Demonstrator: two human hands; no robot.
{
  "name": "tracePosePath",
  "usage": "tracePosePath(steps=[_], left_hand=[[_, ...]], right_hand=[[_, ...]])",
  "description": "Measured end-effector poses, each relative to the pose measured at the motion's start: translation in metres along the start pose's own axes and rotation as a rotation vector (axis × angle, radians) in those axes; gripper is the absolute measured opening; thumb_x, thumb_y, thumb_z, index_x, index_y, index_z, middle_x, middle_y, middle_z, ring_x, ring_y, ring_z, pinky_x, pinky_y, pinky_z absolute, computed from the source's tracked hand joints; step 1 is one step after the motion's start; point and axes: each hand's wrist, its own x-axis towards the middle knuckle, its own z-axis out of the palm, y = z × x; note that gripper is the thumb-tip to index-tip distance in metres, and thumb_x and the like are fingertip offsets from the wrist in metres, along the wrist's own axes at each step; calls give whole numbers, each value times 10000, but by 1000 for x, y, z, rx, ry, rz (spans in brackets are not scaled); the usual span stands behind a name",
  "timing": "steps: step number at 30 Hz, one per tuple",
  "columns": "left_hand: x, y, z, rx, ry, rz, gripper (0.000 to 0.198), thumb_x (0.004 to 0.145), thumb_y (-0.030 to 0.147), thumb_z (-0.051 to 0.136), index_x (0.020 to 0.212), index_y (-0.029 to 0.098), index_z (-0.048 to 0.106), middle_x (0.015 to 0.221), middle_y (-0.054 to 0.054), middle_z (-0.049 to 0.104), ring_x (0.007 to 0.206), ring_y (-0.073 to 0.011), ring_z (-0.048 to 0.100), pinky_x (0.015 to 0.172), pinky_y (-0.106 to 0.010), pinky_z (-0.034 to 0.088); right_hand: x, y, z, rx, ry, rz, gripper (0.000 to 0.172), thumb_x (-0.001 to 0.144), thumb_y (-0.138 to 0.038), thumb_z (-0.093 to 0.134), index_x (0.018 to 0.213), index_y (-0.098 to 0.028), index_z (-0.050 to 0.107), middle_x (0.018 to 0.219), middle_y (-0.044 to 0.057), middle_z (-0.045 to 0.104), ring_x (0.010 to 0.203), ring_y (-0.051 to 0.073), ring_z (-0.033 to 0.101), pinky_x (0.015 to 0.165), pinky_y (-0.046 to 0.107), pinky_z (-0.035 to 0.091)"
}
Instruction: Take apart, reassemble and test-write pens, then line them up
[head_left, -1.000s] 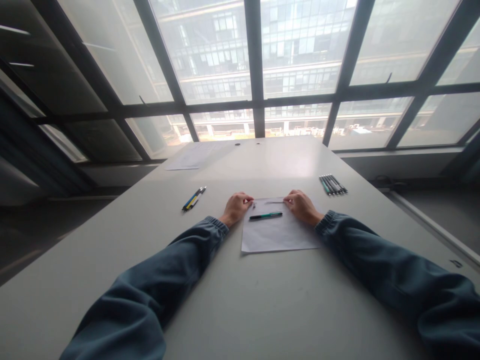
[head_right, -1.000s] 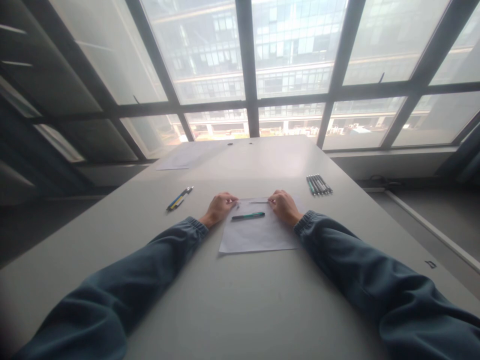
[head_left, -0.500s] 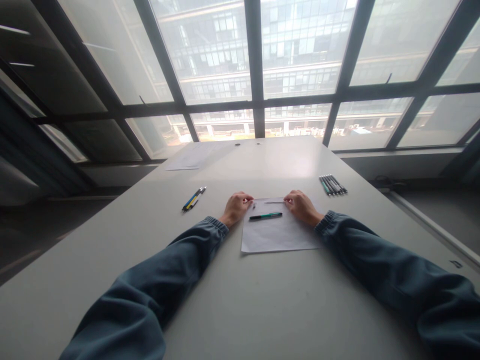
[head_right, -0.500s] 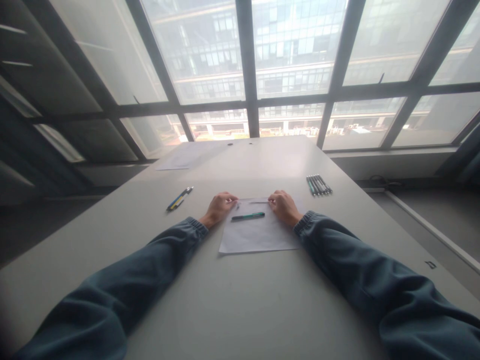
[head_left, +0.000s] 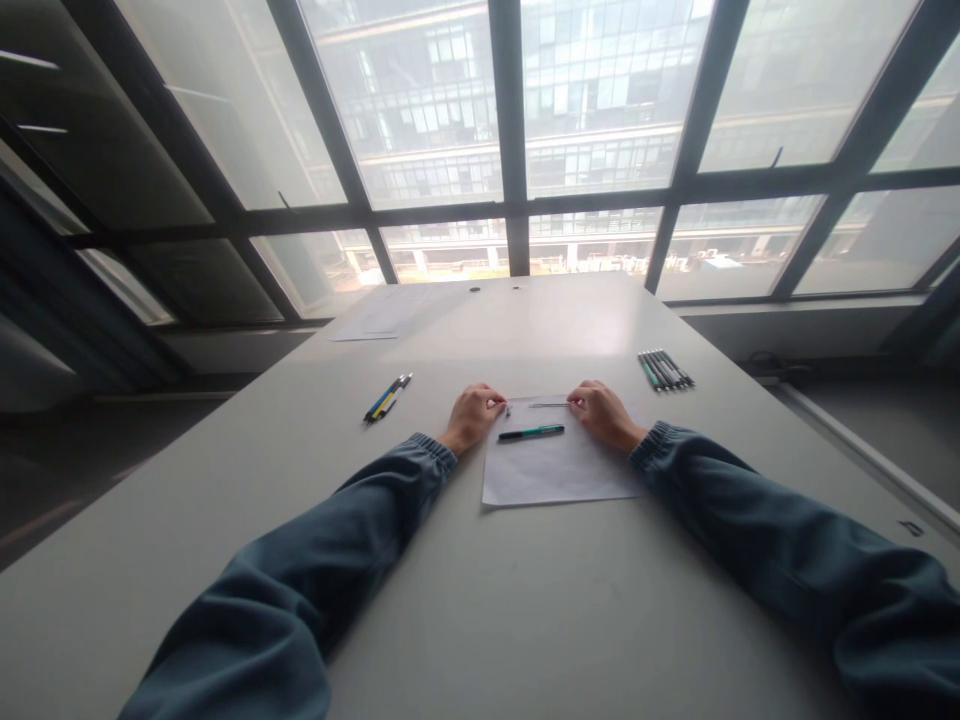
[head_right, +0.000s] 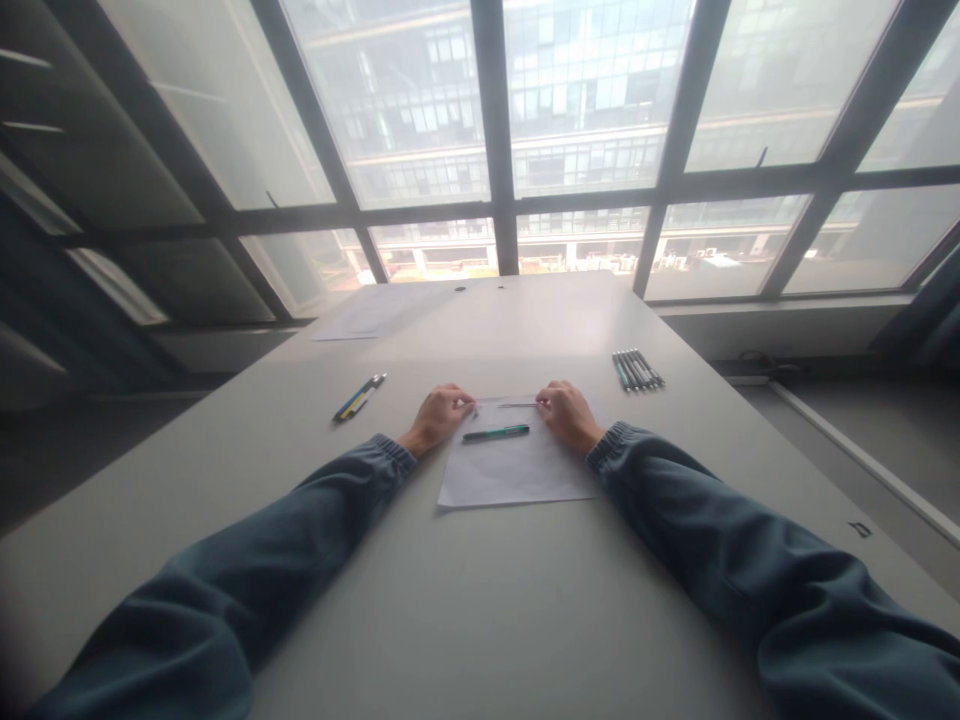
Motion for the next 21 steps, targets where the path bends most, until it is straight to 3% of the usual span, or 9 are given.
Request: tracePosePath(steps=[21], left_hand=[[0, -1, 0, 11, -15, -1, 127, 852, 274, 684, 846, 211, 793, 881, -40, 695, 841, -190, 635, 835, -296, 488]], right_hand=[[-1, -2, -1, -13, 1, -9, 152, 922, -200, 616, 927, -174, 765, 956, 84, 699, 932, 206, 604, 870, 285, 446]])
